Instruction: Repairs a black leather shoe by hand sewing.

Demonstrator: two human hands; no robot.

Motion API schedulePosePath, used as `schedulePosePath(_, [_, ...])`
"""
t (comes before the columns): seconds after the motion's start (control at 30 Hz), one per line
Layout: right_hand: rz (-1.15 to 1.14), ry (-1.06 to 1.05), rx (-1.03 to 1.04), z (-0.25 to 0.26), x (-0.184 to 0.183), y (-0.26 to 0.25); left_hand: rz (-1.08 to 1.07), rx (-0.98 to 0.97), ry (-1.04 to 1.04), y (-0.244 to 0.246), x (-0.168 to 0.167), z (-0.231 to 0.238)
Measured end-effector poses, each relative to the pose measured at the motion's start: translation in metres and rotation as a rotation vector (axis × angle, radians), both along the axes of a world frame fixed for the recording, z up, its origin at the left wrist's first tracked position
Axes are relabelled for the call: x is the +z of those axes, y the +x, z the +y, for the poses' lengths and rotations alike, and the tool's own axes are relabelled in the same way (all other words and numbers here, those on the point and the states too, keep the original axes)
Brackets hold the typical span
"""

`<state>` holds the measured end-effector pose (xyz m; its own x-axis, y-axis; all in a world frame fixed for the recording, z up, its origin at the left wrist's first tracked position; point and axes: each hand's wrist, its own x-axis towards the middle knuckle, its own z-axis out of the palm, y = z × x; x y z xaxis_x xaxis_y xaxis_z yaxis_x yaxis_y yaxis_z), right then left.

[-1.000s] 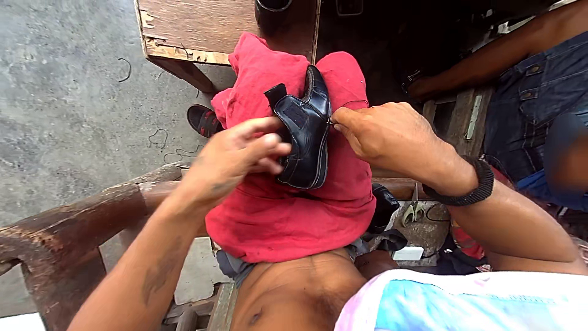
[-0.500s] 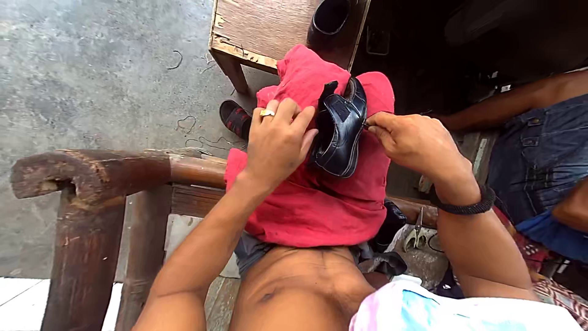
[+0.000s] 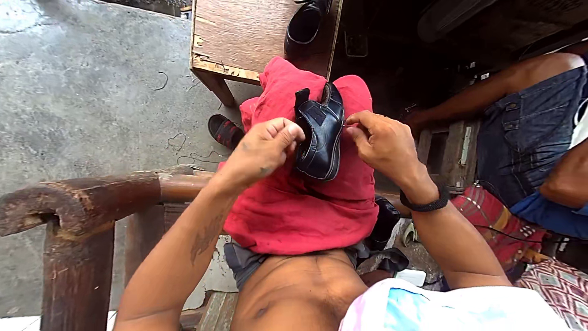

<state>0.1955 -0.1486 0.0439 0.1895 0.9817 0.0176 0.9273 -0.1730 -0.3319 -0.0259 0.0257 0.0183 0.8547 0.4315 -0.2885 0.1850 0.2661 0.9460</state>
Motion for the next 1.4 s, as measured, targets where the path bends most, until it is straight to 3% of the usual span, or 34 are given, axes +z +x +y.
schedulePosePath(0.07, [-0.004,0.084,0.027,-0.002,-0.008,0.006,0.12,-0.196,0.321,0.015,0.001,-0.003])
schedulePosePath(0.13, [-0.035,0.147,0.083,-0.002,-0.016,0.013,0.173,-0.322,0.401,0.027,0.001,-0.007])
schedulePosePath(0.33, [-0.088,0.262,0.14,0.023,-0.034,0.036,0.118,0.059,0.088,0.054,-0.009,-0.018])
schedulePosePath(0.47, [-0.092,0.26,0.164,0.023,-0.035,0.036,0.082,0.029,-0.037,0.057,-0.008,-0.019])
schedulePosePath(0.77, [-0.015,0.156,0.045,0.014,-0.032,0.026,0.254,-0.171,0.155,0.05,0.0,-0.006])
schedulePosePath(0.87, [-0.085,0.139,-0.113,0.01,-0.032,0.035,0.188,-0.12,0.243,0.045,0.0,-0.009])
schedulePosePath(1.0, [-0.11,-0.069,-0.341,-0.029,-0.026,0.064,0.064,-0.069,0.543,0.026,-0.011,-0.012])
schedulePosePath(1.1, [-0.006,-0.115,-0.296,-0.068,-0.031,0.05,0.166,-0.17,0.756,0.02,-0.013,-0.012])
schedulePosePath(1.23, [0.172,-0.12,-0.231,-0.077,-0.04,0.033,0.311,-0.24,0.926,0.019,-0.003,-0.01])
schedulePosePath(1.4, [0.456,0.204,-0.205,-0.058,-0.027,0.02,0.279,-0.219,0.924,0.017,-0.005,-0.009])
